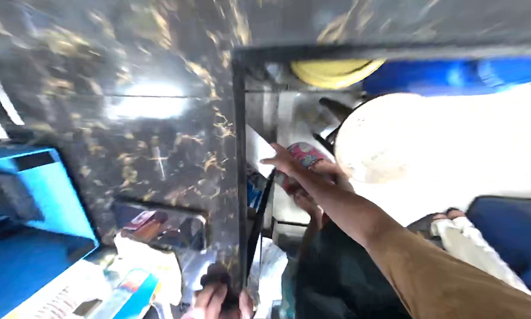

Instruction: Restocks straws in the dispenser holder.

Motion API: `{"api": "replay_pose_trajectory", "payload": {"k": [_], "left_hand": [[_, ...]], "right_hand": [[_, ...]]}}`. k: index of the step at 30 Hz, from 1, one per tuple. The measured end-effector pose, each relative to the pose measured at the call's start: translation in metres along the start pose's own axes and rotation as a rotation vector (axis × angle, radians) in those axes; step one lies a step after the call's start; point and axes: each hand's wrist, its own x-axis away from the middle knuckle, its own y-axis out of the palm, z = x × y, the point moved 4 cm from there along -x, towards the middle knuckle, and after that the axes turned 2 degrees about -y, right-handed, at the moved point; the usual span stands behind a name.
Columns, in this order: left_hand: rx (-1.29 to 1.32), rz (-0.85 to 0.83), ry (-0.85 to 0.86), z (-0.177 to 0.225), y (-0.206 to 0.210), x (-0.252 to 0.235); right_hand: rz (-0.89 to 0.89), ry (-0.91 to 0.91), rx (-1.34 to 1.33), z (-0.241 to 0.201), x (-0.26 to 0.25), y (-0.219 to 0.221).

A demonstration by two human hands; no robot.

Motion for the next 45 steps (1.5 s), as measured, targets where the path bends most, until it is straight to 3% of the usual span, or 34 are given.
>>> {"api": "replay_pose_trajectory", "payload": {"k": [5, 9, 12, 16, 20, 23, 26, 28, 30, 33, 39, 45], "left_hand": [[-0.071, 0.074, 0.029, 0.016, -0.006, -0.017], [-0.080, 0.068, 0.000, 0.021, -0.012, -0.018], [0.101, 0.010, -0.078, 0.026, -0.024, -0.027], [0.707, 0.098, -0.353, 0.053, -0.072, -0.041], [1.122, -0.011, -0.664, 0.060, -0.113, -0.039], [1.405, 0.083, -0.763, 0.048, -0.128, -0.027], [1.472, 0.160, -0.800, 0.037, -0.145, -0.016], [1.374, 0.236, -0.710, 0.031, -0.155, -0.003], [1.206, 0.309, -0.596, 0.030, -0.166, 0.014], [1.054, 0.422, -0.576, 0.033, -0.184, 0.035], [0.832, 0.630, -0.566, 0.043, -0.223, 0.044], [0.691, 0.813, -0.630, 0.060, -0.241, 0.039]], "right_hand": [[-0.038, 0.161, -0.261, -0.080, 0.169, -0.111], [-0.063, 0.081, -0.240, -0.146, 0.273, -0.144], [-0.139, 0.000, -0.139, -0.193, 0.322, -0.136], [-0.243, -0.094, 0.033, -0.252, 0.375, -0.098], [-0.357, -0.176, 0.147, -0.289, 0.402, -0.051], [-0.452, -0.209, 0.238, -0.300, 0.403, -0.021], [-0.463, -0.255, 0.373, -0.307, 0.391, -0.008], [-0.402, -0.276, 0.457, -0.313, 0.382, -0.005], [-0.230, -0.324, 0.493, -0.327, 0.368, -0.004], [-0.023, -0.454, 0.643, -0.345, 0.328, 0.007], [-0.197, -0.803, 1.136, -0.353, 0.239, 0.079], [-0.259, -0.936, 1.381, -0.348, 0.191, 0.114]]}}
